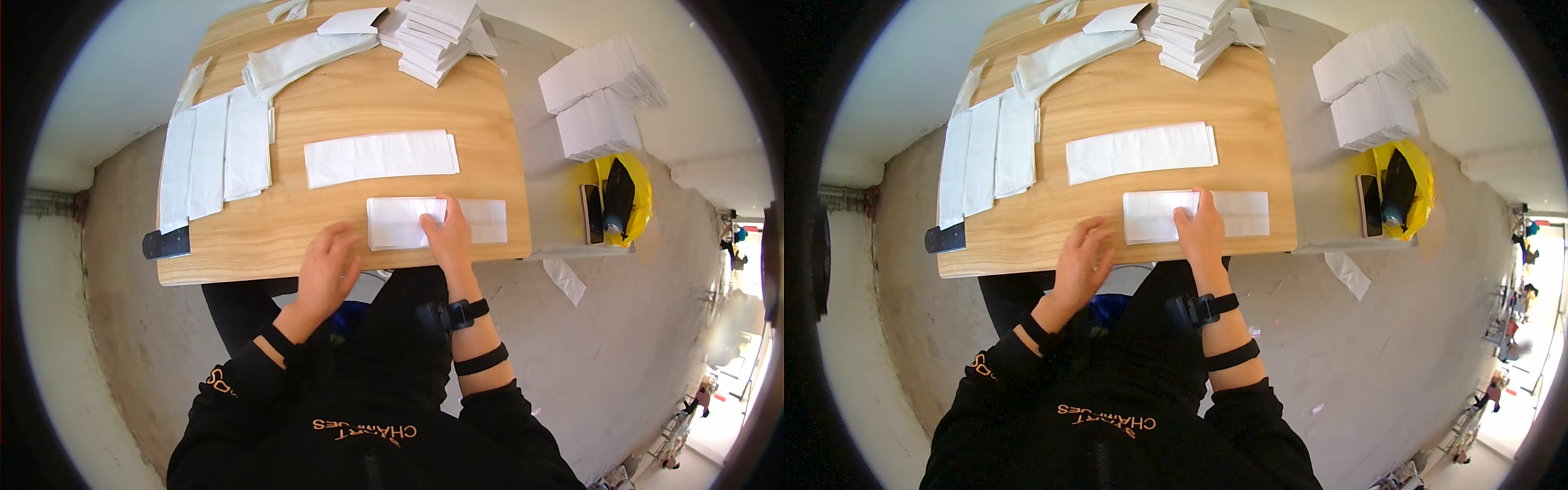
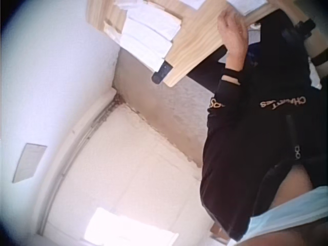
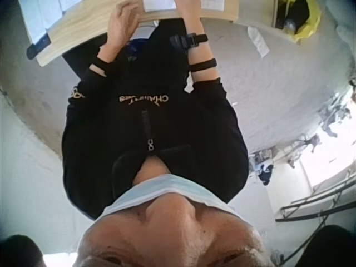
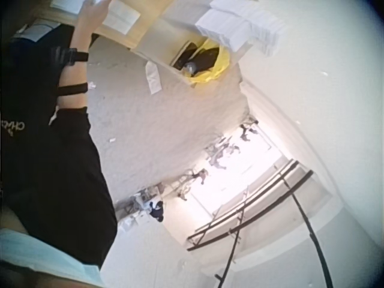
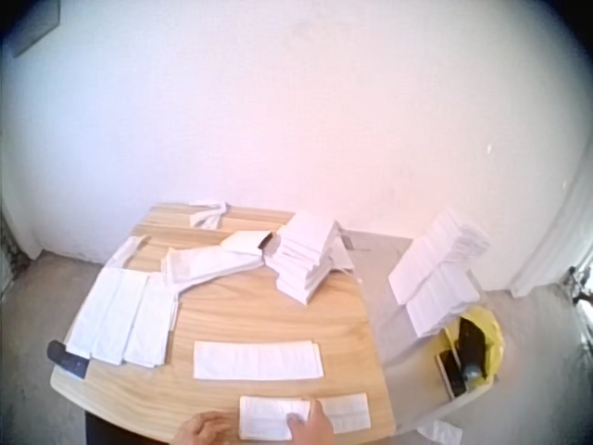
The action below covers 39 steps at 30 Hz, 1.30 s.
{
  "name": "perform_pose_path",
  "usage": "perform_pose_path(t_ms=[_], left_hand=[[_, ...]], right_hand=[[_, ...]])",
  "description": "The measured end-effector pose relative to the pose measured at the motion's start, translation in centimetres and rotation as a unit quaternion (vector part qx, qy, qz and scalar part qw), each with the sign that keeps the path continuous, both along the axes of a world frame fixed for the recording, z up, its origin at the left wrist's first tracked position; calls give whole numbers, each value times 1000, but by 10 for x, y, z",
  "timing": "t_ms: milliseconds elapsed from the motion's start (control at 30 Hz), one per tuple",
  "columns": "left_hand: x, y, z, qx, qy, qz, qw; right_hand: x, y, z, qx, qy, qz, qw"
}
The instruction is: Folding white rectangular paper or plastic sleeves on a wooden table.
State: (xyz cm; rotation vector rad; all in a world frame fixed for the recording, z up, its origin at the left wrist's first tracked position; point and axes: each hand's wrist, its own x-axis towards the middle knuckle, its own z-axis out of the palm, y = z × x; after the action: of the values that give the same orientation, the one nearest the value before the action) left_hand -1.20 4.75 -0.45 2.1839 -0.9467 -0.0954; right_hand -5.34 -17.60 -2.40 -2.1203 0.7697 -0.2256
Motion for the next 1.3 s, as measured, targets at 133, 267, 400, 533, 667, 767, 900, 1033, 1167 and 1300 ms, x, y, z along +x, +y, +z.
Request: perform_pose_path(t_ms=[133,267,400,533,667,767,900,1033,1167,1300], left_hand=[[6,2,-1,30,-24,42,998],[7,-21,3,87,-50,-37,994],[6,-39,-3,148,-85,-92,981],[7,-43,-24,142,-90,-94,981],[6,-43,-27,153,-93,-88,980],[5,-43,-27,164,-92,-81,979],[6,-42,-23,161,-89,-84,979],[7,-45,-18,184,-79,-95,975],[7,-45,-16,206,-100,-95,969],[8,-42,-19,131,-63,-88,985]], right_hand=[[2,-4,-4,-9,3,4,1000],[3,-6,-4,-4,13,10,1000],[5,-5,-1,25,26,11,999],[2,-11,-15,-19,-25,18,999],[-3,-22,-11,34,-54,-30,997],[-10,-28,1,40,-100,-58,992],[-25,-31,11,-140,-98,100,980],[-32,-31,12,-103,-39,136,985],[-27,-37,10,-115,-36,136,983],[-1,-42,16,-89,-15,77,993]])
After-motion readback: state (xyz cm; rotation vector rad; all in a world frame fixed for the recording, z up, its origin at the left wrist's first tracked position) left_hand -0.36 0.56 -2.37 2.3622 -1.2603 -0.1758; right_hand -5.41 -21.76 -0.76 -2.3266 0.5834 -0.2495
